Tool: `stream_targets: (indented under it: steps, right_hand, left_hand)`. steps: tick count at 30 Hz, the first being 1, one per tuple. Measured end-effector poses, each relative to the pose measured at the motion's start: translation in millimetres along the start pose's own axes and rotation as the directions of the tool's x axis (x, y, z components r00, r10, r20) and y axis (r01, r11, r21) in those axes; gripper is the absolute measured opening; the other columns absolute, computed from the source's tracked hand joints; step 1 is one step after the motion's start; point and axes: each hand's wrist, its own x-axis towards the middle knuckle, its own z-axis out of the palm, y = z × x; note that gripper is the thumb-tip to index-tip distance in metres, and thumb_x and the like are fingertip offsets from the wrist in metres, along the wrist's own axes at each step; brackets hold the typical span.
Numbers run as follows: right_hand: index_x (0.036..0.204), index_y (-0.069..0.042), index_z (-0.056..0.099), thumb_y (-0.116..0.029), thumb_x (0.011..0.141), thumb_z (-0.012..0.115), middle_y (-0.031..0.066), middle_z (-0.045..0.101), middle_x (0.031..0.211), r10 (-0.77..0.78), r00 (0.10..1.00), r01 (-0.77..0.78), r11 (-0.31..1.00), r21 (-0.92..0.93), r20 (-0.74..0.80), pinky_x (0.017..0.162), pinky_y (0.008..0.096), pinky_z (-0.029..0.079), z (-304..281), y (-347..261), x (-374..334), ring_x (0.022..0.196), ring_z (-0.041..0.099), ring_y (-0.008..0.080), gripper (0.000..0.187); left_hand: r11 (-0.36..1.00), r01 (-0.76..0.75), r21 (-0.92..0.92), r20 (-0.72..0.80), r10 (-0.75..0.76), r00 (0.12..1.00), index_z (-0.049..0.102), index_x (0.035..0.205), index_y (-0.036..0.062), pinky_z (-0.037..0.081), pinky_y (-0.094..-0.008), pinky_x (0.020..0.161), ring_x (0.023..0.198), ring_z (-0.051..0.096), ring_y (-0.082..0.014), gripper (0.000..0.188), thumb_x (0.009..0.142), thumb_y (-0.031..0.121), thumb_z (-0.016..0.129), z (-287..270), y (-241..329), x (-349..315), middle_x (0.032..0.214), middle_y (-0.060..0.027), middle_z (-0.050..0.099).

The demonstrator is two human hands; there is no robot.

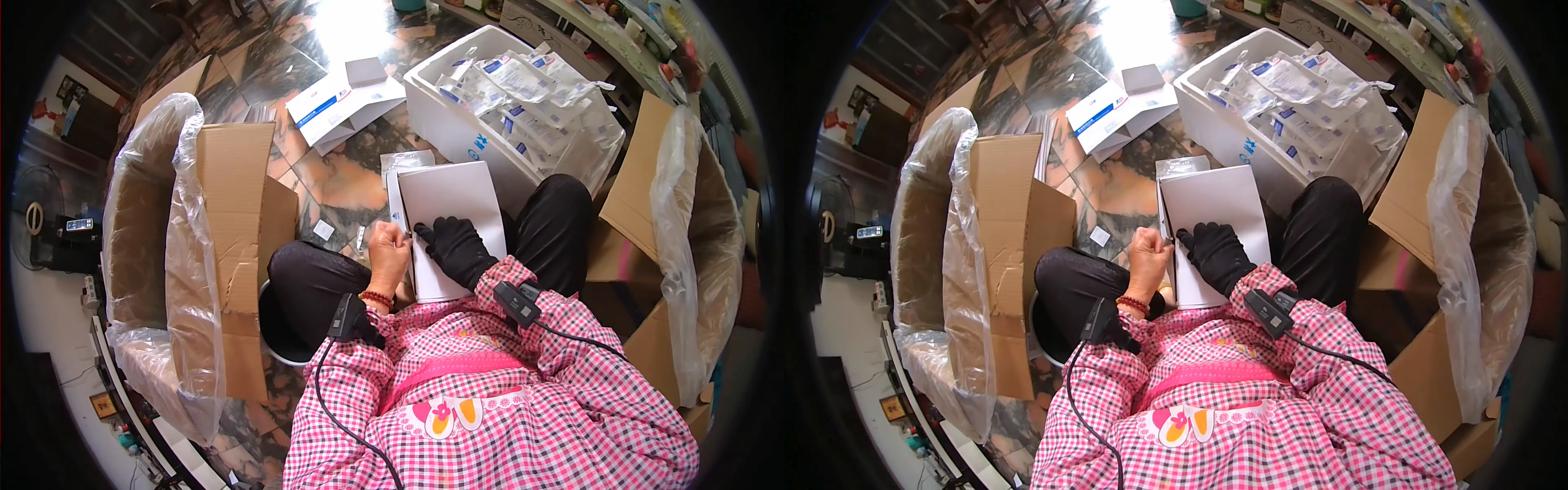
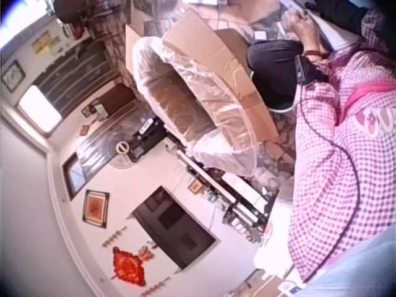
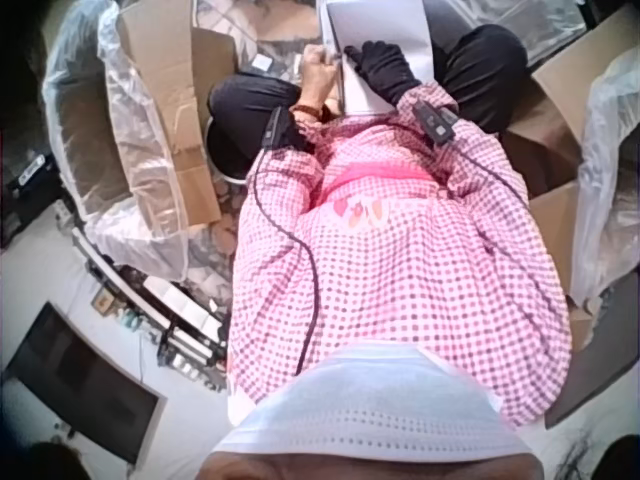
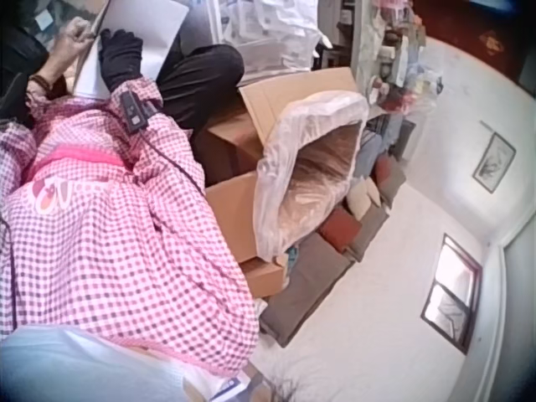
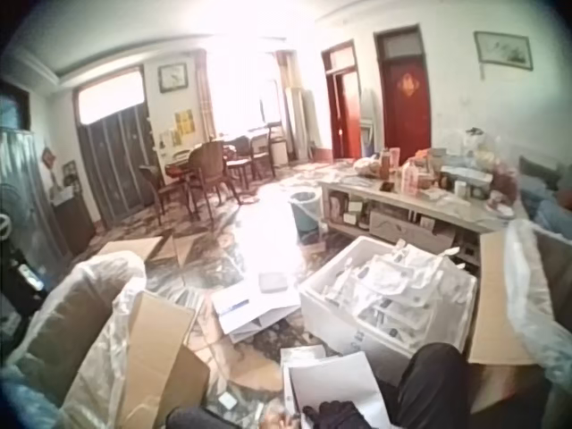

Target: Unpacking and inspecting medical masks from boxes and organizing them.

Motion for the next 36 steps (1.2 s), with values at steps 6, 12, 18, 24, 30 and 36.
stream_targets:
  steps: [6, 12, 18, 24, 30, 36]
  right_hand:
    - [0.103, -0.01, 0.066, -0.018, 0.083, 0.06, 0.009, 0.061, 0.091, -0.178, 0.984, 0.178, 0.984, -0.034, -0.002, 0.07, 0.0416, 0.045, -1.9, -21.8, 9.3, 0.087, 0.061, 0.0267, 0.022]
    - [0.082, -0.009, 0.071, -0.027, 0.078, 0.066, 0.0056, 0.065, 0.089, -0.557, 0.83, 0.556, 0.829, -0.05, -0.012, 0.069, 0.039, 0.044, -13.3, -42.3, 18.4, 0.09, 0.062, 0.0216, 0.019]
    - [0.084, -0.004, 0.069, -0.038, 0.076, 0.068, 0.0104, 0.063, 0.091, -0.554, 0.832, 0.554, 0.832, 0.028, -0.03, 0.091, 0.0447, 0.041, -36.9, -46.7, 9.7, 0.098, 0.058, 0.0291, 0.035]
    - [0.092, -0.006, 0.072, -0.043, 0.082, 0.065, 0.0137, 0.062, 0.107, -0.452, 0.892, 0.45, 0.89, -0.074, -0.015, 0.109, 0.0536, 0.03, -53.9, -61.4, -38.1, 0.122, 0.049, 0.0341, 0.038]
    - [0.115, -0.008, 0.066, -0.05, 0.081, 0.071, 0.0143, 0.06, 0.116, -0.165, 0.961, 0.169, 0.986, 0.003, 0.224, 0.112, 0.0557, 0.026, -79.5, -30.3, -81.0, 0.126, 0.047, 0.0329, 0.054]
    - [0.139, -0.006, 0.05, -0.053, 0.069, 0.081, 0.0171, 0.052, 0.136, 0.069, 0.998, -0.069, 0.979, 0.19, 0.006, 0.108, 0.0539, 0.029, -86.8, -24.1, -101.2, 0.133, 0.043, 0.0357, 0.09]
  left_hand:
    - [0.954, 0.223, 0.199, -0.112, -0.204, 0.973, 0.043, 0.108, 0.002, 0.051, -0.0389, 0.066, 0.071, 0.064, -0.0246, 0.045, 0.08, 0.008, 0.078, -1.6, 10.7, -7.3, 0.076, -0.0123, 0.059]
    - [0.94, 0.341, -0.018, -0.124, -0.341, 0.932, 0.042, 0.114, 0.0046, 0.053, -0.0423, 0.071, 0.072, 0.067, -0.0313, 0.042, 0.083, 0.0, 0.071, -22.3, 19.0, -8.0, 0.074, -0.0119, 0.06]
    - [0.937, 0.301, 0.179, -0.111, -0.284, 0.952, 0.039, 0.13, 0.0036, 0.054, -0.0411, 0.081, 0.091, 0.065, -0.0335, 0.064, 0.075, -0.002, 0.073, -27.6, 22.7, -10.8, 0.103, -0.0164, 0.058]
    - [0.819, -0.245, 0.519, 0.038, 0.264, 0.964, 0.025, 0.156, 0.0109, 0.033, -0.0502, 0.115, 0.144, 0.034, -0.0343, 0.081, 0.082, -0.005, 0.054, -20.6, 21.4, 12.5, 0.158, -0.0136, 0.029]
    - [0.524, -0.641, 0.561, 0.442, 0.465, 0.767, 0.042, 0.15, 0.0161, 0.034, -0.0499, 0.116, 0.142, 0.039, -0.0327, 0.069, 0.084, -0.001, 0.055, -33.1, 32.8, 53.0, 0.154, -0.0109, 0.039]
    - [0.281, -0.859, 0.427, 0.618, 0.604, 0.504, 0.059, 0.131, 0.0046, 0.045, -0.0465, 0.105, 0.121, 0.057, -0.0262, 0.044, 0.087, 0.01, 0.06, -66.5, 42.7, 72.1, 0.129, -0.0092, 0.061]
